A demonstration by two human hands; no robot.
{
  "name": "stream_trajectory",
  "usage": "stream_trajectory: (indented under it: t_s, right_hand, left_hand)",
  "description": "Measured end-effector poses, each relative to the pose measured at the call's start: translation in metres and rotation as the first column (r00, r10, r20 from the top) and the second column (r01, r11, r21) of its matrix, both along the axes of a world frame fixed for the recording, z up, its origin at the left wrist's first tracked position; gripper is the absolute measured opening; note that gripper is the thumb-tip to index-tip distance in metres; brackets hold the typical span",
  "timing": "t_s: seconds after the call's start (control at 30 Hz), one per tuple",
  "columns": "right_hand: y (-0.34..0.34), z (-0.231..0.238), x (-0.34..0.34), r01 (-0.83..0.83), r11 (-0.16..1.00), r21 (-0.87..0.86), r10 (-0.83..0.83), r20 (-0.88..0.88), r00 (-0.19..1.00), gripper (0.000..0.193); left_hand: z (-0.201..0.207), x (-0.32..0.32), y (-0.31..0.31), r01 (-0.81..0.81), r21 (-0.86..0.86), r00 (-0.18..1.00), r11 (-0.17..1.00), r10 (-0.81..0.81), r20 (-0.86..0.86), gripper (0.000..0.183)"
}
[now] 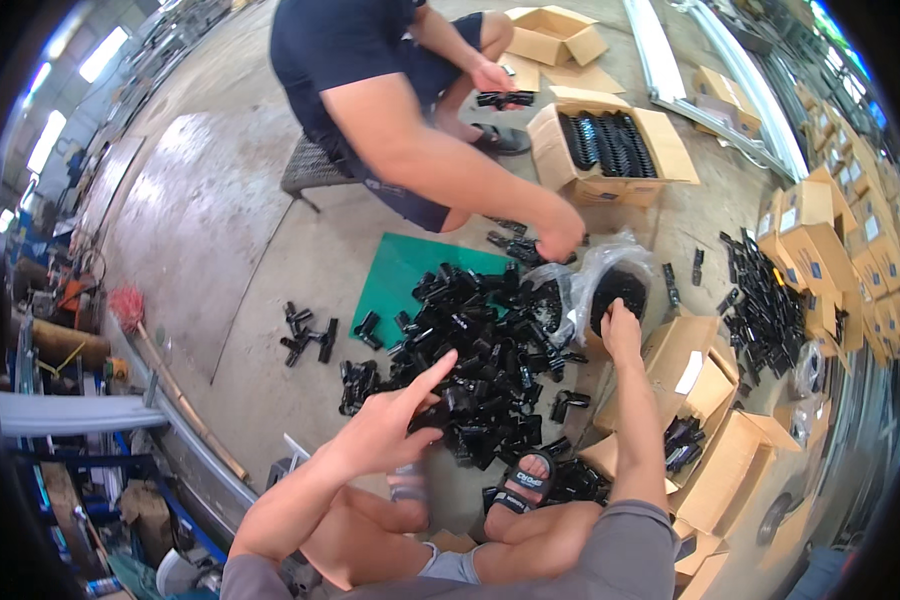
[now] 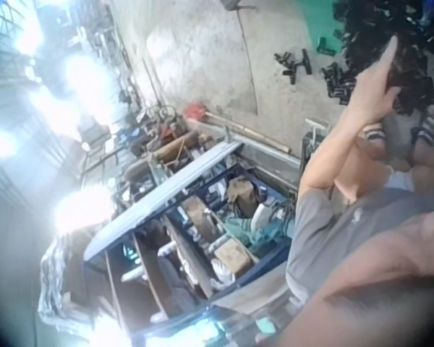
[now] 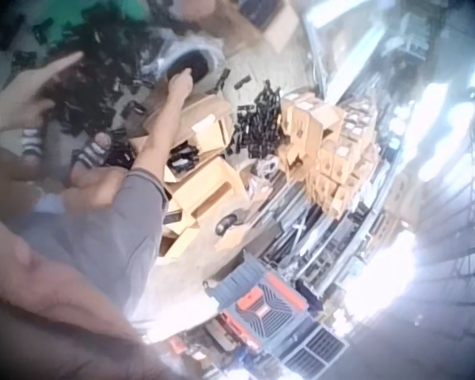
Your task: The person connects black plastic components together by hand and places the finished units into cardboard boxes.
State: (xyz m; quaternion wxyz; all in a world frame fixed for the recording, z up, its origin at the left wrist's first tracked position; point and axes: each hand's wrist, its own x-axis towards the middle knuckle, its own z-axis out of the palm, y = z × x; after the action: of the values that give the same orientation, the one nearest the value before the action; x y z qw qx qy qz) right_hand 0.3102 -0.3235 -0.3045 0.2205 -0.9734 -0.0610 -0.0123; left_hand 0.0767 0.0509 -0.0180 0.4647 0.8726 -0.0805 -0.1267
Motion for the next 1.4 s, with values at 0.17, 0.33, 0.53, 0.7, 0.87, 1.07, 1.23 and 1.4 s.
stream_trajectory:
  t_s: [0.17, 0.33, 0.53, 0.7, 0.87, 1.07, 1.23, 1.4]
  right_hand:
    - [0.1, 0.15, -0.077, -0.134, 0.757, 0.639, 0.201, -0.032, 0.979, 0.017]
    - [0.153, 0.267, -0.168, -0.51, 0.568, 0.646, 0.615, 0.078, 0.784, 0.007]
    - [0.153, 0.274, -0.192, -0.757, 0.584, 0.293, 0.72, 0.244, 0.65, 0.01]
    - [0.159, 0.287, -0.213, -0.786, 0.586, 0.195, 0.734, 0.282, 0.617, 0.009]
    - [0.162, 0.306, -0.226, -0.825, 0.565, 0.009, 0.815, 0.154, 0.559, 0.008]
    - [0.173, 0.321, -0.243, -0.807, 0.584, 0.09, 0.781, 0.209, 0.588, 0.011]
    - [0.187, 0.327, -0.248, -0.785, 0.619, 0.011, 0.754, 0.269, 0.599, 0.012]
    - [0.166, 0.314, -0.234, -0.704, 0.696, 0.14, 0.614, 0.394, 0.684, 0.013]
  left_hand:
    - [-0.003, -0.005, -0.001, 0.009, 0.08, 1.0, 0.997, -0.01, 0.012, 0.106]
    - [0.0, -0.01, -0.011, 0.074, 0.171, 0.992, 0.982, -0.054, -0.117, 0.111]
    - [0.011, -0.024, -0.017, 0.136, 0.159, 0.99, 0.978, -0.128, -0.058, 0.113]
    - [0.013, -0.04, -0.016, 0.154, 0.191, 0.984, 0.969, -0.169, 0.061, 0.114]
    - [0.021, -0.057, -0.018, 0.133, 0.138, 0.988, 0.981, -0.143, 0.061, 0.106]
    - [0.021, -0.076, -0.014, 0.015, 0.038, 0.99, 0.999, -0.021, 0.141, 0.064]
    - [0.016, -0.078, 0.003, -0.043, 0.001, 0.992, 0.999, 0.042, 0.116, 0.058]
    - [0.029, -0.064, -0.009, -0.01, 0.069, 0.968, 0.998, -0.008, 0.251, 0.055]
